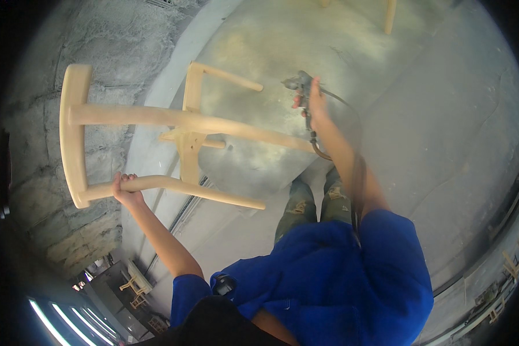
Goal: The person uses a spray gun to apply finish to multiple wooden chair frames in a workshop. They lift and rotate each chair to coat all sides, then place it on a metal sheet before moving to the next unit.
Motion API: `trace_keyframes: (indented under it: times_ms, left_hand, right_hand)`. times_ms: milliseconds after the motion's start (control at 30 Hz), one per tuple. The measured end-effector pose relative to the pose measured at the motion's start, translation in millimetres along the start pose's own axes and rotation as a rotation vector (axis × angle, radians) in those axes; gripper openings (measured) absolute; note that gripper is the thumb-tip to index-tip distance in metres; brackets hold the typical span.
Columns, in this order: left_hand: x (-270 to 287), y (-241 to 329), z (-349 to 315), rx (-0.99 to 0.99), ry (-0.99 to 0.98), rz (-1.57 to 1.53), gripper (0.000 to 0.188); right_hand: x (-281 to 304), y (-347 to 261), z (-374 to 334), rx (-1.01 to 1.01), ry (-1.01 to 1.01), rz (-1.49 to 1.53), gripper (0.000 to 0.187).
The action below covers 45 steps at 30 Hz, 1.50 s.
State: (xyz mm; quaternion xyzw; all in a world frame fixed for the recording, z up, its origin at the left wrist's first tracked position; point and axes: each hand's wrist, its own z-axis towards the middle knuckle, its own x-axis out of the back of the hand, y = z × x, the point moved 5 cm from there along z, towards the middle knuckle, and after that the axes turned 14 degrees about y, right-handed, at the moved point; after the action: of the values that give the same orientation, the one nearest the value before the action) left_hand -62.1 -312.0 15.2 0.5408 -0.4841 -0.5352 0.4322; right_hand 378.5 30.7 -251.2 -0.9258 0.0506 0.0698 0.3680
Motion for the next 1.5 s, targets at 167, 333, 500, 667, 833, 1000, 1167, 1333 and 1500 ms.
trace_keyframes:
  times_ms: [167, 333, 500, 667, 833, 1000, 1167, 1333, 1500]
  left_hand:
    - [1.6, -7.0, 45.0, -0.182, 0.177, 0.174, 0.051]
    - [34.6, -126.3, 27.2, -0.567, 0.135, 0.704, 0.080]
    - [131.7, -253.4, -74.4, -0.172, 0.059, 0.563, 0.044]
    - [158.1, -270.2, -80.7, 0.111, 0.057, 0.533, 0.028]
    - [149.9, -245.0, -32.1, 0.163, 0.058, 0.590, 0.025]
    - [151.4, -240.9, -19.3, 0.190, 0.037, 0.604, 0.024]
    - [156.1, -240.9, -15.3, 0.211, 0.018, 0.573, 0.027]
    - [155.2, -236.0, -10.9, 0.205, 0.014, 0.545, 0.023]
    - [152.8, -231.6, 2.4, 0.168, 0.014, 0.509, 0.022]
  right_hand:
    - [84.0, 77.1, -13.8, -0.023, 0.122, -0.024, 0.079]
    - [124.2, 135.0, -87.2, -0.002, 0.242, -0.184, 0.078]
    - [94.4, 201.5, -120.2, -0.016, 0.255, -0.392, 0.074]
    - [-52.0, 245.8, -115.4, 0.031, -0.019, -0.443, 0.072]
    - [-248.7, 268.2, -104.8, 0.116, -0.237, -0.192, 0.077]
    - [-340.9, 312.0, -104.9, -0.143, -0.158, 0.167, 0.079]
    - [-315.0, 366.9, -104.1, -0.216, 0.027, 0.003, 0.078]
    - [-244.9, 374.7, -117.1, -0.217, 0.141, -0.173, 0.077]
    - [-261.3, 324.8, -170.3, -0.129, -0.088, 0.031, 0.078]
